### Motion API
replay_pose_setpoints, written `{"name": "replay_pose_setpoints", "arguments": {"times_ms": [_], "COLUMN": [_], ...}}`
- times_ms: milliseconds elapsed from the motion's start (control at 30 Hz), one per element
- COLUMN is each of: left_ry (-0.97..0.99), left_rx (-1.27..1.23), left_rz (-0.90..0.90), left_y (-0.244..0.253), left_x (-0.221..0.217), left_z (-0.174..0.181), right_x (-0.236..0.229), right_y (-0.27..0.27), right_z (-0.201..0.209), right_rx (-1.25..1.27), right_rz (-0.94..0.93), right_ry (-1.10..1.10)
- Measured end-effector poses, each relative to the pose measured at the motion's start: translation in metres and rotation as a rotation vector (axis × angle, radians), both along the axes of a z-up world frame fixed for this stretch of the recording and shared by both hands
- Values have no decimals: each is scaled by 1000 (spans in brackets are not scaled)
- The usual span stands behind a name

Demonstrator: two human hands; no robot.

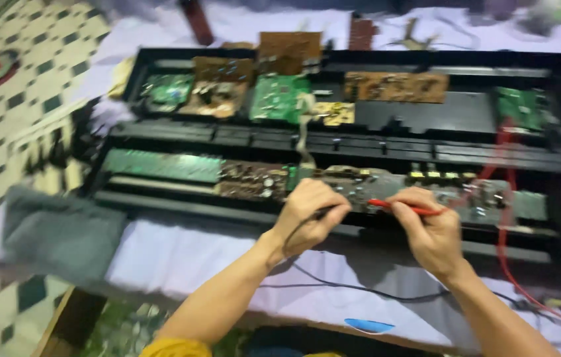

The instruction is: The person uses a multimeter to test various points on the circuit boards of a disassembled electronic device. They move the red and black probes across different components on the main board while the device remains open on a table.

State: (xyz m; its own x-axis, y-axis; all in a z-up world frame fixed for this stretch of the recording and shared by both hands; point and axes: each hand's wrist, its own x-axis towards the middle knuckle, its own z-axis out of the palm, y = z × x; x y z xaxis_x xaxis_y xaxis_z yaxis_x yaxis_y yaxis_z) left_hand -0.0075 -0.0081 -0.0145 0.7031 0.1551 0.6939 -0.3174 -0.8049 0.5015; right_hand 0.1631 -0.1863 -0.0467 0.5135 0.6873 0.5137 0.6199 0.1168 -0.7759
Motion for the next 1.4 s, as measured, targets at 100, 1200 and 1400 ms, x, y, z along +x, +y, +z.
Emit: {"name": "replay_pose_setpoints", "arguments": {"times_ms": [100, 1200, 1400], "left_ry": [7, -52, -53], "left_rx": [-27, -121, -126], "left_rz": [-10, 31, 36], "left_y": [-1, 7, 6], "left_x": [-2, 0, 0], "left_z": [2, -14, -9], "right_x": [-7, -2, -2], "right_y": [0, -3, -2], "right_z": [11, -9, -7], "right_rx": [-6, 14, 10], "right_rz": [6, 7, 8], "right_ry": [17, -54, -59]}}
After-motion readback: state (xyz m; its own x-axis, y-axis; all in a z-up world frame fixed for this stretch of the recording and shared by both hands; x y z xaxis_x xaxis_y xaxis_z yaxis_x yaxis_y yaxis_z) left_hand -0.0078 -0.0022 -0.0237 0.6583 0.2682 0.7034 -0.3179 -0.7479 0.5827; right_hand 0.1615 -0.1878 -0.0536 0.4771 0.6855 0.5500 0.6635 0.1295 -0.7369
